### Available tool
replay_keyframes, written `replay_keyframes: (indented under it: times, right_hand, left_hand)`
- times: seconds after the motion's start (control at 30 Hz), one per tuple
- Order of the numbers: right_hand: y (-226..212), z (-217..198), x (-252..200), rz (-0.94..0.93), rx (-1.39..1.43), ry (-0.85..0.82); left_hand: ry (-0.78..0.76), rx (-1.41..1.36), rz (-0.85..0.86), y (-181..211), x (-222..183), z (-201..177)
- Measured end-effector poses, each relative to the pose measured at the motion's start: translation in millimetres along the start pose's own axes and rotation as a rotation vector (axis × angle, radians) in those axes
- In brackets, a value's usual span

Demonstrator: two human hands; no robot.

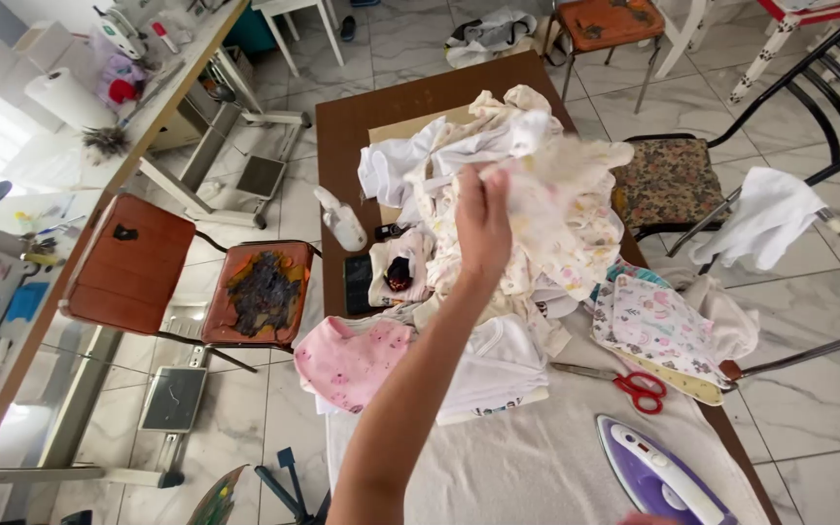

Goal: Ironing and folding baby clothes on a work table

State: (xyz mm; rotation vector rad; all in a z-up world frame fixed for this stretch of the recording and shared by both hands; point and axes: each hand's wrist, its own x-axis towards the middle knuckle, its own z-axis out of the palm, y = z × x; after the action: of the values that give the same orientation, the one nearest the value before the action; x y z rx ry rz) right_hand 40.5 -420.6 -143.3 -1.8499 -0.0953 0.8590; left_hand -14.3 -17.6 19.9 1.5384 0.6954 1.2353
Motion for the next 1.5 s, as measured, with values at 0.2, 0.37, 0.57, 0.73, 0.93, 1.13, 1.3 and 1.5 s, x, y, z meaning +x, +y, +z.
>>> replay_keyframes:
  times: [0.2, 0.37, 0.57, 0.73, 0.93, 1.13, 1.3, 1.5]
  right_hand:
    - [-114.3, 35.0, -62.2, -0.539, -0.069, -0.120]
    - [-127.0, 64.6, -87.6, -0.884, -0.124, -0.373]
    - [-116.7, 108.9, -121.4, -0.284, -0.288, -0.732]
    - [-122.5, 143.4, -138.7, -0.419, -0.537, -0.727]
    - [-154.3, 152.9, -137.0, -0.246, -0.310, -0.531]
    - [-142.6, 150.0, -141.8, -0.143, -0.106, -0.625]
    - [-121.3, 98.2, -124.2, -0.422, 0.300, -0.531]
    - [-104.1, 24.6, -67.3, -0.395, 0.097, -0.354]
  left_hand:
    - [-0.510, 0.274, 0.492, 142.5, -137.6, -64.3]
    - [-0.874, 0.366, 0.527, 203.3, -192.4, -124.7]
    - [-0.448, 0.449, 0.052, 165.0, -238.0, -170.0]
    - [-0.572, 0.408, -0.644, 107.1, -284.9, -190.2]
    - [-0.555, 0.522, -0.856, 104.1, -275.8, -207.5]
    - [-0.791, 0.520, -0.367, 66.1, -279.4, -183.2]
    - [-0.981, 0.526, -0.377, 60.2, -301.7, -193.3]
    - [-0.692, 0.130, -0.366, 118.8, -331.3, -188.5]
